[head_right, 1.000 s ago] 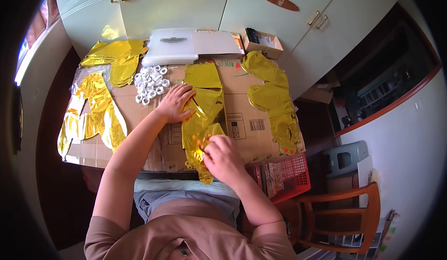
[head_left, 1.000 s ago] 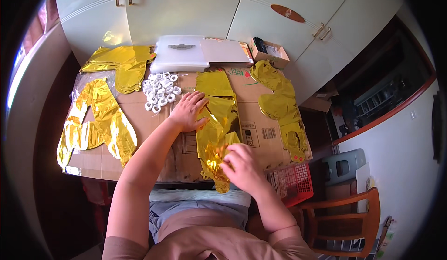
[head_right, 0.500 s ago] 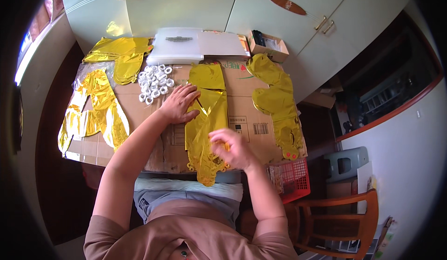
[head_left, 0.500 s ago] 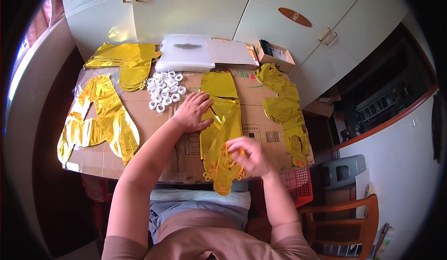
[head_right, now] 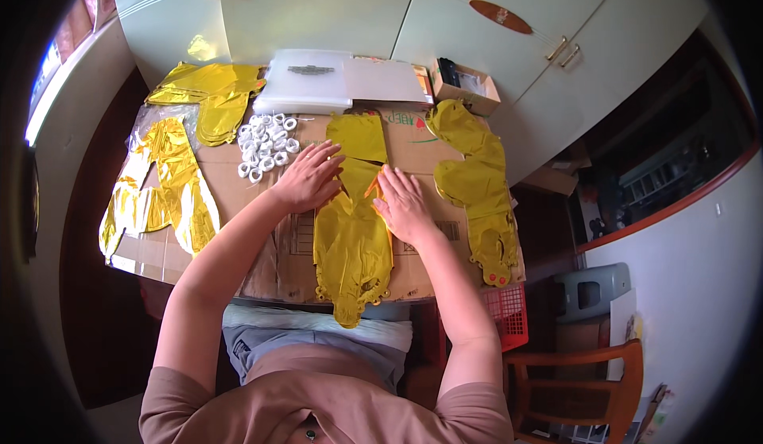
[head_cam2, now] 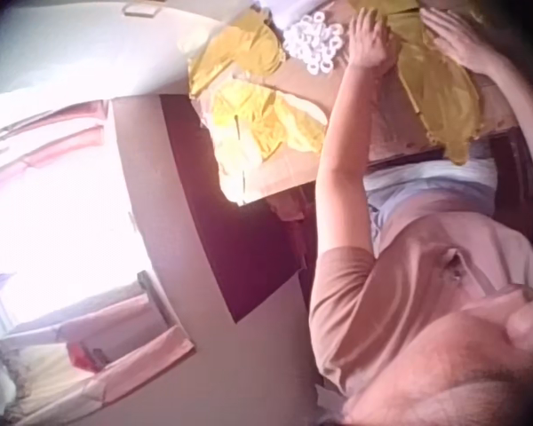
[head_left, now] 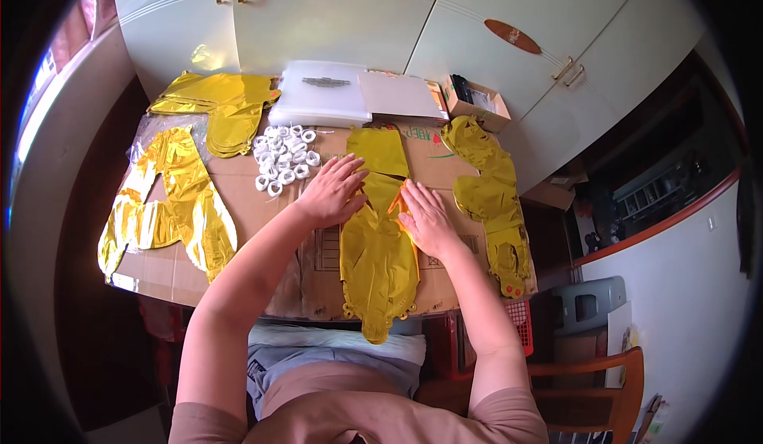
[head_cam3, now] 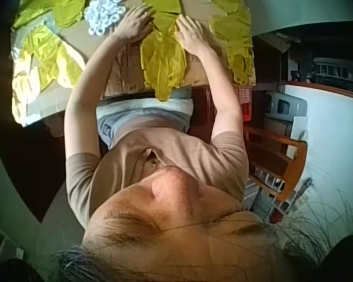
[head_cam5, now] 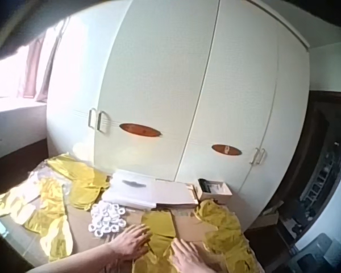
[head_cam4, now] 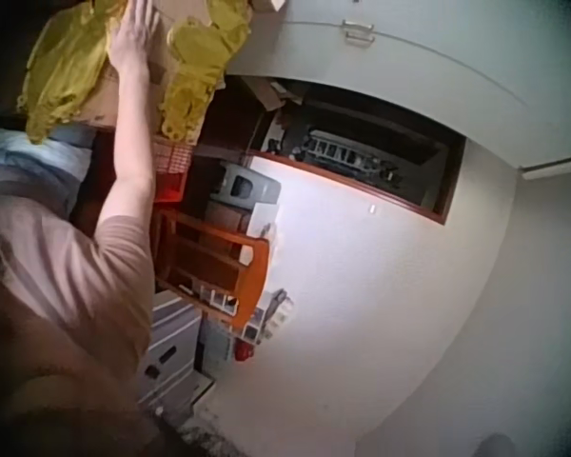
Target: Folding gold-colored foil balloons on a cardboard box surface.
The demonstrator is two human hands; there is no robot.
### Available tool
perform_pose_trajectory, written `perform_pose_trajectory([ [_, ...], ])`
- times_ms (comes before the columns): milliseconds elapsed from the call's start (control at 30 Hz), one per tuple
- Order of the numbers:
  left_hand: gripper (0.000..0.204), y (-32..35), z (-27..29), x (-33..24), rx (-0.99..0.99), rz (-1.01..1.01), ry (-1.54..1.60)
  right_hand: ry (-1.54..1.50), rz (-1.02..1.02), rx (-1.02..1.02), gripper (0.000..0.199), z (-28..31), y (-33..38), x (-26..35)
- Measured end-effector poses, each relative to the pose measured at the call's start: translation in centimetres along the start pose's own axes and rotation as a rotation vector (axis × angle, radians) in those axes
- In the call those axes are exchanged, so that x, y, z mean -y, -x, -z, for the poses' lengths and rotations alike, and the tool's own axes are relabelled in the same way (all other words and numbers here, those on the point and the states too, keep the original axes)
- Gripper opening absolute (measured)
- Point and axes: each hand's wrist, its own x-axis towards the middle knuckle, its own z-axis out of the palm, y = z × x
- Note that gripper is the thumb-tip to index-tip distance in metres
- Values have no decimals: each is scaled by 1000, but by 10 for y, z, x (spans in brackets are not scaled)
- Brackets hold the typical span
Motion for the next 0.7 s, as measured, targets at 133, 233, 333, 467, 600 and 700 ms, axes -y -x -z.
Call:
perform_pose_trajectory([
  [133, 67, -9, -9, 3, 19, -20, -87, -43, 17, -7, 63, 4, -1, 2],
  [233, 67, -15, -14, -2, 45, -44, -50, -70, 52, -36, 60, 5, -3, -2],
  [333, 69, -16, -18, 0, 121, -44, -89, -207, 79, -120, 55, 5, -8, -9],
  [467, 70, -17, -19, 1, 147, -33, -65, -245, 74, -233, 49, 6, -18, -26],
  [600, 71, -16, -19, 1, 146, -30, -69, -125, 83, -164, 47, 6, -25, -29],
  [700, 71, -16, -19, 0, 110, -34, -76, -5, 102, -119, 47, 6, -26, -27],
])
